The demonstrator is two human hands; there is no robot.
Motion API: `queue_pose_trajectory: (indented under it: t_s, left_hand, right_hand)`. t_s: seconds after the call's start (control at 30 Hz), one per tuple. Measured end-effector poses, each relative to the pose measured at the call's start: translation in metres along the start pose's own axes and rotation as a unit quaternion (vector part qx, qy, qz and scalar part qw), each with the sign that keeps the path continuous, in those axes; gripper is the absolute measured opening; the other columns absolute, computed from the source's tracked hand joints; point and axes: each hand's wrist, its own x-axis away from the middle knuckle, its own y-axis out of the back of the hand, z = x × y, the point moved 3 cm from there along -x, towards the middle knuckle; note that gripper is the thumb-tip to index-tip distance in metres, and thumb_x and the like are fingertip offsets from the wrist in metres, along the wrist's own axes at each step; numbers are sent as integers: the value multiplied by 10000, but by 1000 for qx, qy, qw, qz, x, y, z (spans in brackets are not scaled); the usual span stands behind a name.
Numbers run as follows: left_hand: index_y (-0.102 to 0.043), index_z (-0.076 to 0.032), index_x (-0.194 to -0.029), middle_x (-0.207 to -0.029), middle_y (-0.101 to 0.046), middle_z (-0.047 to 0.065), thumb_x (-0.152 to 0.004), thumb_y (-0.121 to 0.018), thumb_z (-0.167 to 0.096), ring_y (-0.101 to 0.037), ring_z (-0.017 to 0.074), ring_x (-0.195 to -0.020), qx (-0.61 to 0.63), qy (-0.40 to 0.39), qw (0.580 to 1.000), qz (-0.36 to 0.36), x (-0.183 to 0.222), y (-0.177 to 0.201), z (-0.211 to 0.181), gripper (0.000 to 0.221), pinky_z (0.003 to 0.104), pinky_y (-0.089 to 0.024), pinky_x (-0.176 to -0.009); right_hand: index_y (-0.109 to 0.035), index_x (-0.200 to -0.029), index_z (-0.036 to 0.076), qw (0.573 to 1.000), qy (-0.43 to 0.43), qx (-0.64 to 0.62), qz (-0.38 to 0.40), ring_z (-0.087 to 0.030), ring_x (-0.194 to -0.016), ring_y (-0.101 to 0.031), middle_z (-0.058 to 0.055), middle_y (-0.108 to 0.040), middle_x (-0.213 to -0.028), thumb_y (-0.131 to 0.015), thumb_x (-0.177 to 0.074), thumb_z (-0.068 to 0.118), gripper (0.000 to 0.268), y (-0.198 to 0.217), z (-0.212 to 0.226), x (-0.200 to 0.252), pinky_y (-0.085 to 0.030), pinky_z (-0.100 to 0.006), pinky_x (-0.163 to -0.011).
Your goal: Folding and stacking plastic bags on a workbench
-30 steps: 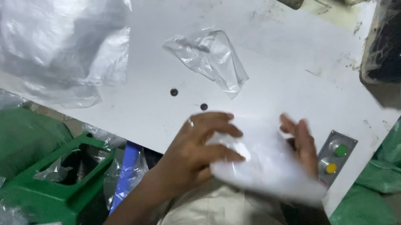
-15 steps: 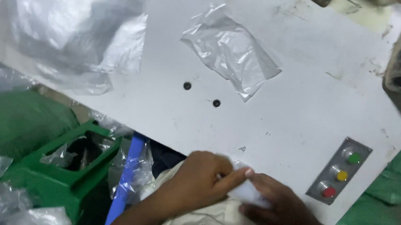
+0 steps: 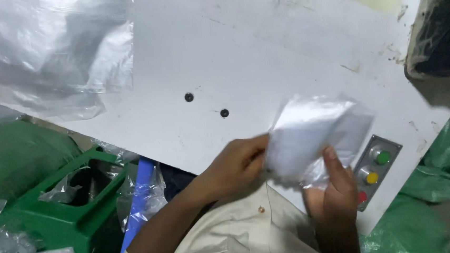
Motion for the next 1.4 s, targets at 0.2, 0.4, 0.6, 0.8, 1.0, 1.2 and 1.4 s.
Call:
queue_pose_trajectory:
  t_s: [0.2,0.4,0.6,0.8,1.0,1.2,1.4]
  left_hand:
    - [-147,-74,-1587,-1567,-476,207,-857,-667,-475,-497,358,-1435,228,46,941,-245,13,0,-25,982,458,-457,-1122]
    - [-494,-73,-1467,-1679,-356,243,-1105,-468,-321,-321,369,-1615,156,-135,956,-209,18,9,-21,441,507,-296,-1302]
    - [-691,-93,-1064,-1039,-713,66,-1015,-648,-209,-699,183,-988,129,-98,923,-350,52,73,-6,133,307,-585,-923]
    - [-649,-138,-1151,-1196,-520,94,-872,-921,-183,-478,301,-1090,-387,127,672,-619,102,179,44,392,355,-513,-833]
    - [-550,-53,-905,-806,-599,115,-1156,-343,-458,-504,316,-766,-422,125,697,-566,93,170,51,519,465,-382,-634]
    - [-663,-77,-1042,-822,-667,66,-1058,-724,-157,-569,213,-645,-485,-37,738,-468,67,128,12,101,361,-420,-572]
    - [-601,-80,-1057,-890,-668,48,-1023,-636,-178,-645,133,-801,131,-15,847,-516,57,87,9,110,258,-560,-753]
  right_hand:
    - [-334,-1517,78,861,507,32,2,-415,-1361,-568,-277,-503,-1518,-810,-930,188,764,41,-30,-22,-602,-653,-1035]
    - [-193,-1586,123,906,240,167,306,-240,-1146,-556,-194,-520,-1339,-767,-757,420,1051,8,-36,5,-510,-338,-912]
    - [-574,-1153,-73,948,86,112,285,-356,-907,-665,-212,-629,-960,-647,-958,147,303,9,-35,-10,-619,-510,-694]
    - [-553,-1242,-13,963,94,168,190,-349,-723,-665,-182,-658,-939,-690,-897,210,433,17,-29,-17,-580,-480,-507]
    - [-528,-1185,-33,969,104,150,166,-405,-714,-667,-213,-600,-924,-687,-883,184,405,11,-28,-5,-547,-495,-477]
    - [-524,-1257,-28,966,154,185,93,-433,-706,-694,-269,-635,-878,-655,-855,153,460,10,-26,2,-573,-557,-589]
    - [-556,-1272,31,924,297,215,104,-227,-935,-652,-115,-679,-1071,-773,-791,103,532,29,-37,-7,-606,-394,-777]
